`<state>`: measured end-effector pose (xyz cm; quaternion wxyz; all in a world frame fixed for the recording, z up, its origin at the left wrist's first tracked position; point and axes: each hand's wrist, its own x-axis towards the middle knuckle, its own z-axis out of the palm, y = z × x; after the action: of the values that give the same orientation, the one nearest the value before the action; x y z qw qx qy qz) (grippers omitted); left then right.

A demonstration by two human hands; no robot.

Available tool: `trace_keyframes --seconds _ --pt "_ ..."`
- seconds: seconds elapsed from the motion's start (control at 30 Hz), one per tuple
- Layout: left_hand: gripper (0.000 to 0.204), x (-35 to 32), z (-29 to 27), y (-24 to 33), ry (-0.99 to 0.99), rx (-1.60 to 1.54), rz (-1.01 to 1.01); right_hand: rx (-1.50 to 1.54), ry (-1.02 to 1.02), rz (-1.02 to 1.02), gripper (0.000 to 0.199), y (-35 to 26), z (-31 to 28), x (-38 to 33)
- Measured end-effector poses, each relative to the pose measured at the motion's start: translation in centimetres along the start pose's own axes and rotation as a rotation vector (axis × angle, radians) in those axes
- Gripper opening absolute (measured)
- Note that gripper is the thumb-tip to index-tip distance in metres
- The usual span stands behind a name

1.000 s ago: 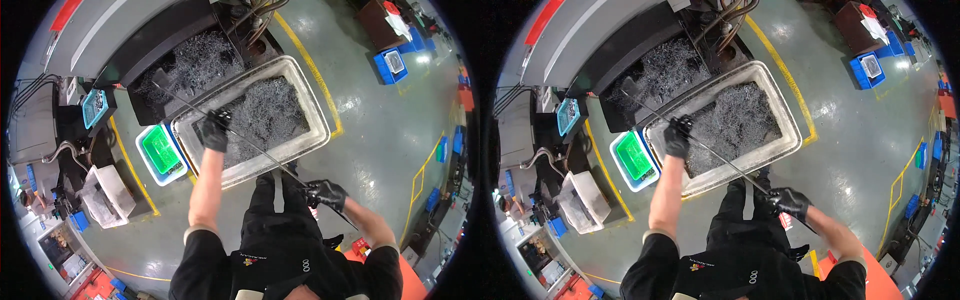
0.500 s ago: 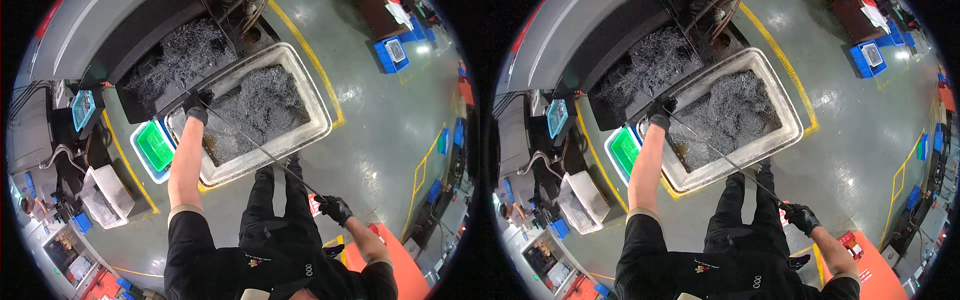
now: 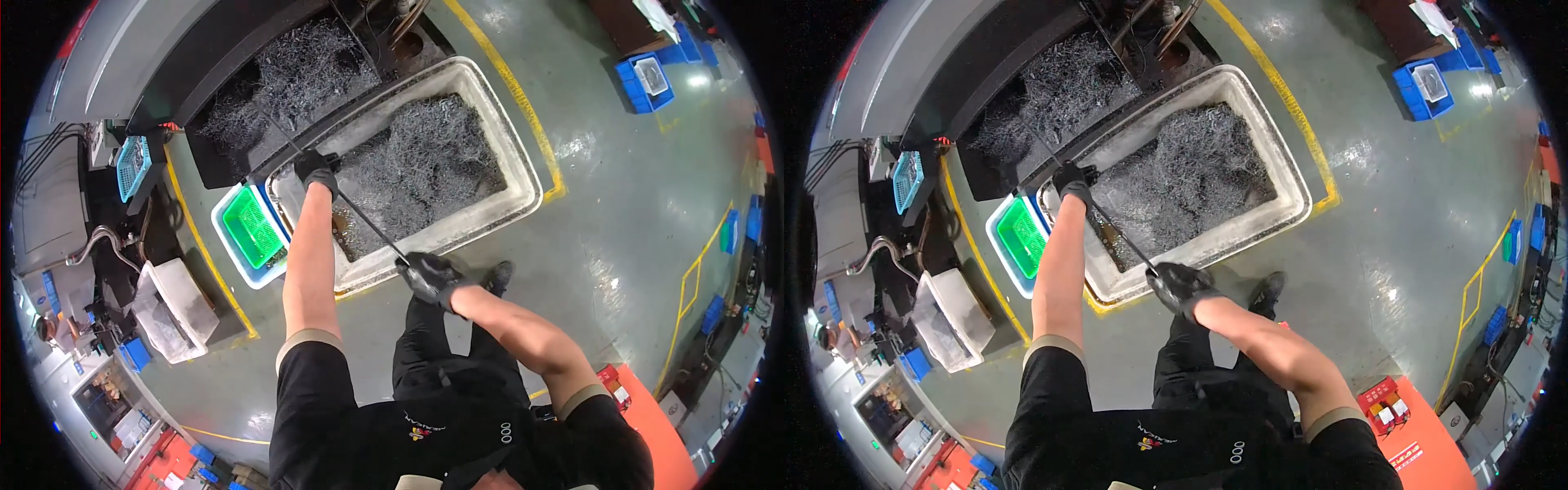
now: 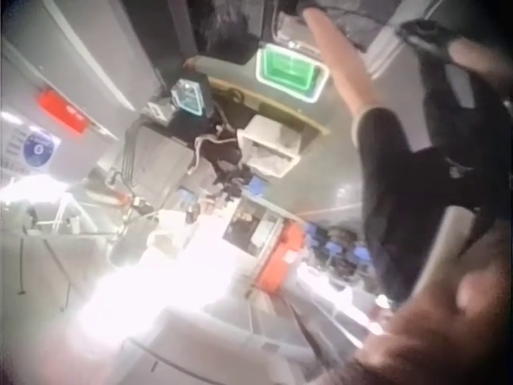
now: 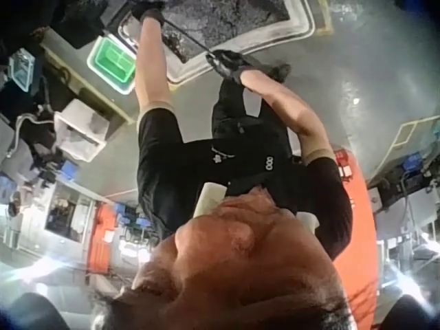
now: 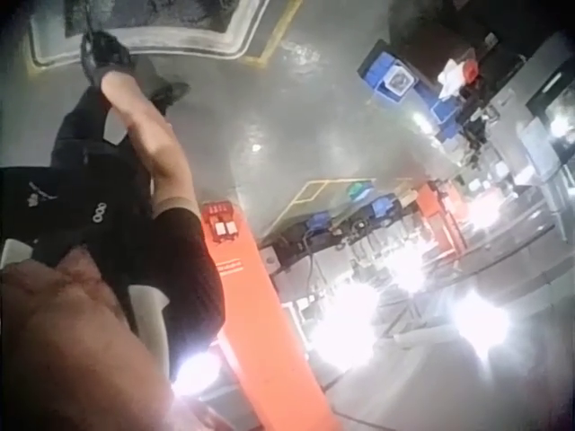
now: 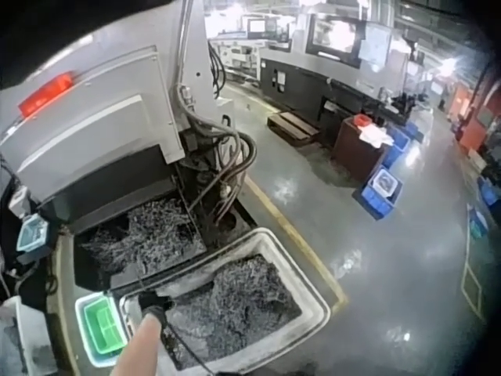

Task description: The person uses a long-handled rake to pull metal shavings from a machine chute into a large white bin. They repeatedly rake the debris forward, occasionally using their gloved hands to clear the chute opening and organize the pile.

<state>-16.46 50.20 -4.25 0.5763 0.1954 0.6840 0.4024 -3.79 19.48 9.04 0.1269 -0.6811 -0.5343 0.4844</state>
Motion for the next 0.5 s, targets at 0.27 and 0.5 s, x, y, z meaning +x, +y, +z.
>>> trace_keyframes --seconds 0.27,0.5 --pt "0.024 -6.2 4.2 -12.6 0.029 0.227 0.228 -0.276 -0.179 0.021 0.027 8.4 -4.5 -13.4" --pt "0.022 -10.1 5.4 -18.0 0.171 0.434 0.401 -0.129 -0.134 0.115 0.032 11.8 -8.3 -20.0"
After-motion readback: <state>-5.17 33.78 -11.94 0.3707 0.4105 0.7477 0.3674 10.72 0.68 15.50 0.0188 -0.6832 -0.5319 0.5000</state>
